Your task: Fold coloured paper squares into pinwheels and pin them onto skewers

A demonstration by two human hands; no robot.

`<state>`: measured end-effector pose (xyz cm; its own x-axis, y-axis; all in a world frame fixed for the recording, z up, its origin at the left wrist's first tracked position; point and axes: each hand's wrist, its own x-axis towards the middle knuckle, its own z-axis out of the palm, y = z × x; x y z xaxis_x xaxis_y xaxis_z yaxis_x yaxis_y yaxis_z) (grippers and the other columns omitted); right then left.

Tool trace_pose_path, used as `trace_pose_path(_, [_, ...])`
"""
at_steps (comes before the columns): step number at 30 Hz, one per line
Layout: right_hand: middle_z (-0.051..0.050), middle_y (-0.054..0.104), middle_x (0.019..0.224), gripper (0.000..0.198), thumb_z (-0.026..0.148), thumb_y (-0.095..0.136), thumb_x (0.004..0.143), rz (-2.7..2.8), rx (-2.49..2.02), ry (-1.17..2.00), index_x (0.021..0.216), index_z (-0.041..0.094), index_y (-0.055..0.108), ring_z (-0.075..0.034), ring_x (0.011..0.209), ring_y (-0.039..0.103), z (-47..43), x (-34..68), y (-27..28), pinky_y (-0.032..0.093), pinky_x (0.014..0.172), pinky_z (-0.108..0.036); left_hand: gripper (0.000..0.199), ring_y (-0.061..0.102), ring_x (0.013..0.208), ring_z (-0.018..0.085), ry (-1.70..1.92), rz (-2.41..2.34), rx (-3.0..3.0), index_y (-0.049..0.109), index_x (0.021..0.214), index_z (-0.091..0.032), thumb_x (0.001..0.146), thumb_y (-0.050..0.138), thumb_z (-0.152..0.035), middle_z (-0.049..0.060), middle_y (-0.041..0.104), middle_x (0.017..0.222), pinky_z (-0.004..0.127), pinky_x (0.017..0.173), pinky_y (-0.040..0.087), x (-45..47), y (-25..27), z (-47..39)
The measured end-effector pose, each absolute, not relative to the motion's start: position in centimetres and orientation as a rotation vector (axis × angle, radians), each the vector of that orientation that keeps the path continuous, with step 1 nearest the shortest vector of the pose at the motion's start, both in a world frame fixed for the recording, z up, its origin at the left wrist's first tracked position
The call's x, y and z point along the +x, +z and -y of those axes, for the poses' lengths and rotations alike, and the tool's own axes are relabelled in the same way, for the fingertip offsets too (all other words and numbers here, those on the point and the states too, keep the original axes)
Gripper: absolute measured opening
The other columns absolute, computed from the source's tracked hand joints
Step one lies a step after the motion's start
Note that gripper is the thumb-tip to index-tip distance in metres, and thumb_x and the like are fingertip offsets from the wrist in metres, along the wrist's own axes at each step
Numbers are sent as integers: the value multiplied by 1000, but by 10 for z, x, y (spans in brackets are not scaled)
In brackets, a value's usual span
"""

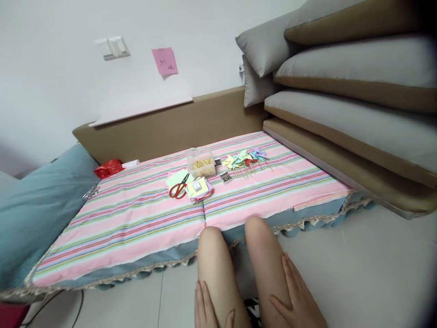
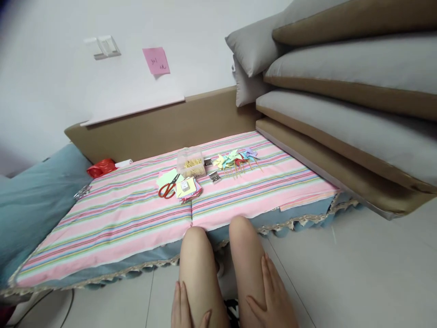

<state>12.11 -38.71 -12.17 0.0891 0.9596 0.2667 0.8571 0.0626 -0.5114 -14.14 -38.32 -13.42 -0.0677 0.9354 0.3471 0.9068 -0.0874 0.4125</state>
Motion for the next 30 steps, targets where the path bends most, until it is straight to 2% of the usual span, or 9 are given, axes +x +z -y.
trace_pose_path(4, [-16, 25, 154, 84, 34, 50, 88, 1832, -1816, 130, 152, 19, -4, -36, 139, 29, 387, 115, -115, 39, 104, -52, 70, 26, 141, 34, 752, -1994, 2115, 27, 145, -7, 84, 49, -31, 23, 26, 151, 49, 108, 34, -134, -105, 375])
trace_pose_path(9, [-14, 25, 154, 83, 38, 50, 88, 1838, -1829, 149, 152, 21, -1, -35, 138, 31, 381, 115, -111, 40, 104, -51, 66, 19, 143, 34, 626, -1929, 2095, 26, 147, -19, 87, 50, -31, 15, 14, 157, 50, 109, 32, -120, -66, 341])
trace_pose_path(12, [-14, 23, 154, 83, 39, 49, 88, 1832, -1843, 167, 152, 23, -1, -35, 138, 31, 382, 115, -112, 40, 103, -51, 66, 17, 143, 34, 635, -1924, 2132, 26, 148, -17, 87, 49, -30, 15, 16, 157, 51, 110, 31, -114, -60, 321])
trace_pose_path(18, [-13, 24, 155, 83, 42, 49, 88, 1847, -1842, 174, 152, 22, 0, -35, 137, 32, 383, 116, -117, 40, 104, -51, 75, 16, 144, 33, 693, -1879, 2352, 13, 150, -14, 85, 48, -24, 16, 23, 155, 53, 110, 30, -107, -61, 294])
trace_pose_path(22, [-14, 26, 154, 83, 42, 49, 88, 1856, -1841, 152, 152, 21, 1, -36, 137, 33, 381, 117, -116, 41, 103, -52, 75, 16, 144, 33, 660, -1905, 2435, 13, 149, -8, 85, 48, -24, 18, 24, 154, 53, 111, 30, -101, -60, 282])
trace_pose_path(27, [-14, 27, 153, 82, 41, 48, 88, 1871, -1854, 143, 152, 21, 1, -35, 136, 34, 382, 119, -114, 42, 103, -52, 75, 20, 143, 33, 624, -1912, 2541, 14, 149, -6, 85, 48, -25, 20, 27, 153, 51, 110, 32, -96, -62, 297])
trace_pose_path(30, [-14, 29, 152, 81, 40, 48, 89, 1906, -1830, 106, 152, 20, 1, -34, 135, 36, 381, 119, -111, 43, 101, -51, 74, 25, 142, 30, 569, -1943, 2524, 9, 150, -11, 86, 45, -21, 16, 28, 153, 47, 108, 37, -98, -63, 318])
